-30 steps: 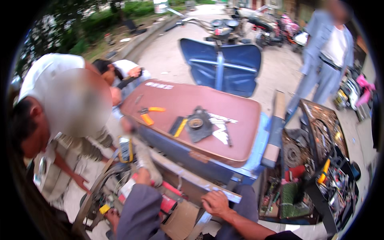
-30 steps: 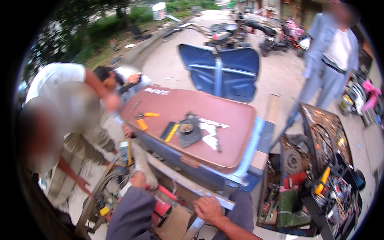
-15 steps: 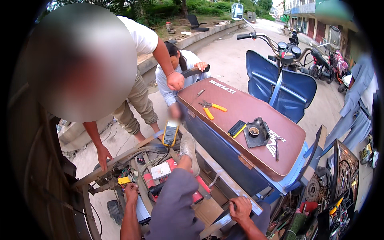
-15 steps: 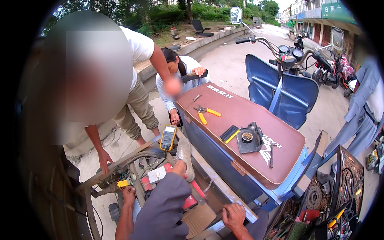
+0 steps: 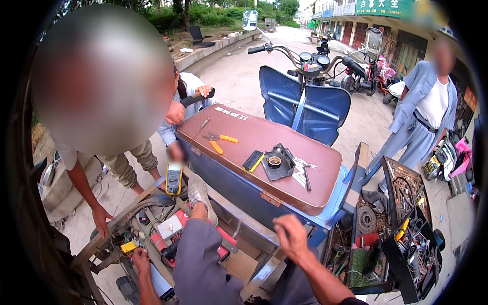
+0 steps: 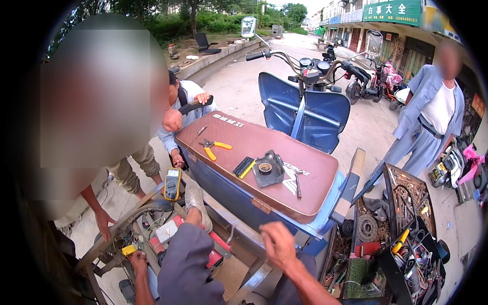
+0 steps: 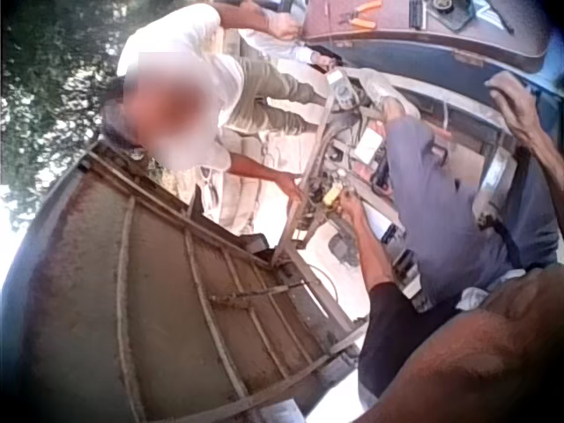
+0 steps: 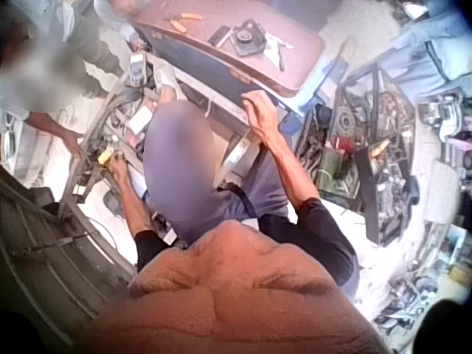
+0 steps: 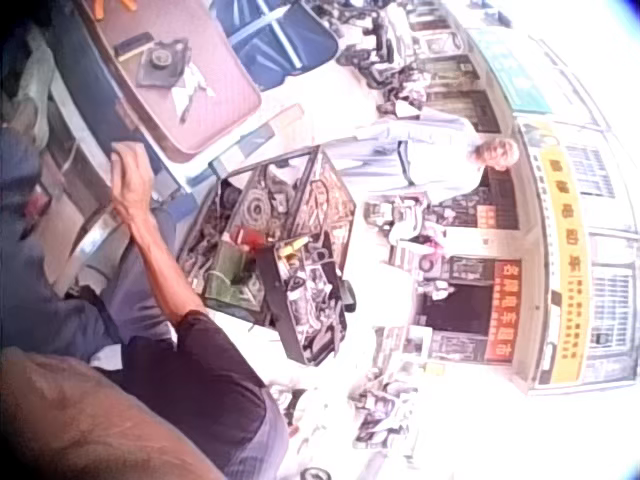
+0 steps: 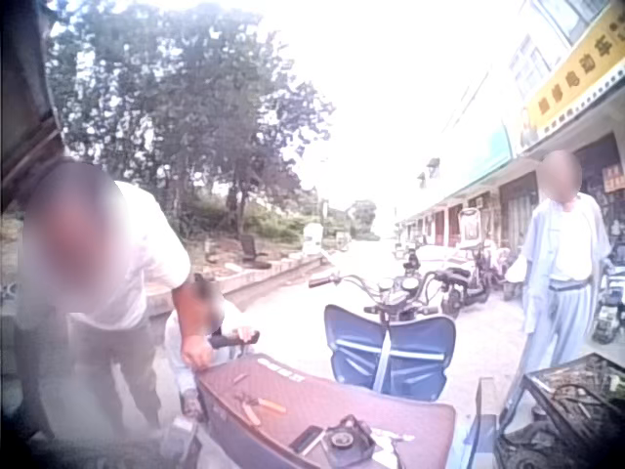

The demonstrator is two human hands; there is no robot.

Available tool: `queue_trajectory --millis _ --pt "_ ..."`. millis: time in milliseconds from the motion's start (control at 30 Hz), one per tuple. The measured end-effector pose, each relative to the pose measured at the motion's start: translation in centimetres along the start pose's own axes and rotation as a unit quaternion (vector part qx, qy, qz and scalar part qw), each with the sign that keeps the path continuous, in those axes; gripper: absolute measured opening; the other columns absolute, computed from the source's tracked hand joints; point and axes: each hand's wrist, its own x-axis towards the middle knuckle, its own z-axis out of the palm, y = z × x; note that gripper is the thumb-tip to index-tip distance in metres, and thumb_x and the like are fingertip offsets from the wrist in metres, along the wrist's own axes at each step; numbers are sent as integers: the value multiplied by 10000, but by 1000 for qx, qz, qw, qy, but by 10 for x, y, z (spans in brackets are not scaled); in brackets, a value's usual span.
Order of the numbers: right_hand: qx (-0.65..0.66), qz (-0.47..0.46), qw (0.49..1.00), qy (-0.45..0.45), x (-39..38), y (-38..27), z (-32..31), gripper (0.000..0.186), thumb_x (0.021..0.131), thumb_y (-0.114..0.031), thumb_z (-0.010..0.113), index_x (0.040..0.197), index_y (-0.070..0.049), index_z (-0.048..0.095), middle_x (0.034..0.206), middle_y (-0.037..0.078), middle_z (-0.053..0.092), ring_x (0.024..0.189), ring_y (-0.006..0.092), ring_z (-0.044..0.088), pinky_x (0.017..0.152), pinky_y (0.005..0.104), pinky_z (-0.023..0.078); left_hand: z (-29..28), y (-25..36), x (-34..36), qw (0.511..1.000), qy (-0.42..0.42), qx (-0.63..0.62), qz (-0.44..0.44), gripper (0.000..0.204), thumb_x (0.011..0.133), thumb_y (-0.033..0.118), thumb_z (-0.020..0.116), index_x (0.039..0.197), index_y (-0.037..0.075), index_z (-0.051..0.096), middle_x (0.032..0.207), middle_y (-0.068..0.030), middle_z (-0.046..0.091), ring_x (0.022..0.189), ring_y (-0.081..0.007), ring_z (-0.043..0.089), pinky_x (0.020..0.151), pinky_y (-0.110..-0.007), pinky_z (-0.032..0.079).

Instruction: The person manipulates electrical wires and connectors within the chassis of a vehicle. They use a multimeter to check connections and handle a yellow plastic component, adjusting several wires by hand.

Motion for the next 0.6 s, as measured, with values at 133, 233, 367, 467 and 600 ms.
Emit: queue_trajectory --millis 133,233,367,467,600 --pt "-175 -89 980 21 89 -9 -7 201 822 -9 655 1010 -68 693 958 111 636 893 303 620 779 408 480 -19 9 -1 998 31 40 38 80 930 59 633 988 30 586 831 -22 595 671 -98 568 549 -251 492" --pt "-272 -113 956 -19 137 11 0 202 845 -79 627 1021 -111 721 988 81 630 957 261 586 810 396 427 -11 12 0 998 30 46 5 81 922 54 639 982 24 594 825 -28 599 654 -101 567 544 -252 484" --pt "-432 -103 891 -92 168 46 4 178 833 -128 627 934 -144 772 1033 46 647 1049 226 561 853 422 393 12 15 -6 999 23 29 1 90 897 51 657 969 13 618 776 -27 603 621 -104 561 528 -262 465" --pt "-462 -76 872 -145 180 52 18 158 826 -149 633 840 -147 790 1067 44 658 1082 231 555 877 440 380 6 21 -10 999 35 27 14 105 877 48 669 967 10 632 740 -20 607 616 -106 556 543 -273 464" --pt "-464 -39 866 -180 185 50 9 164 827 -143 652 923 -144 785 1084 61 666 1093 241 565 891 437 393 17 19 -17 994 52 44 80 148 859 6 661 1004 -3 632 832 -45 623 689 -131 574 647 -295 488"
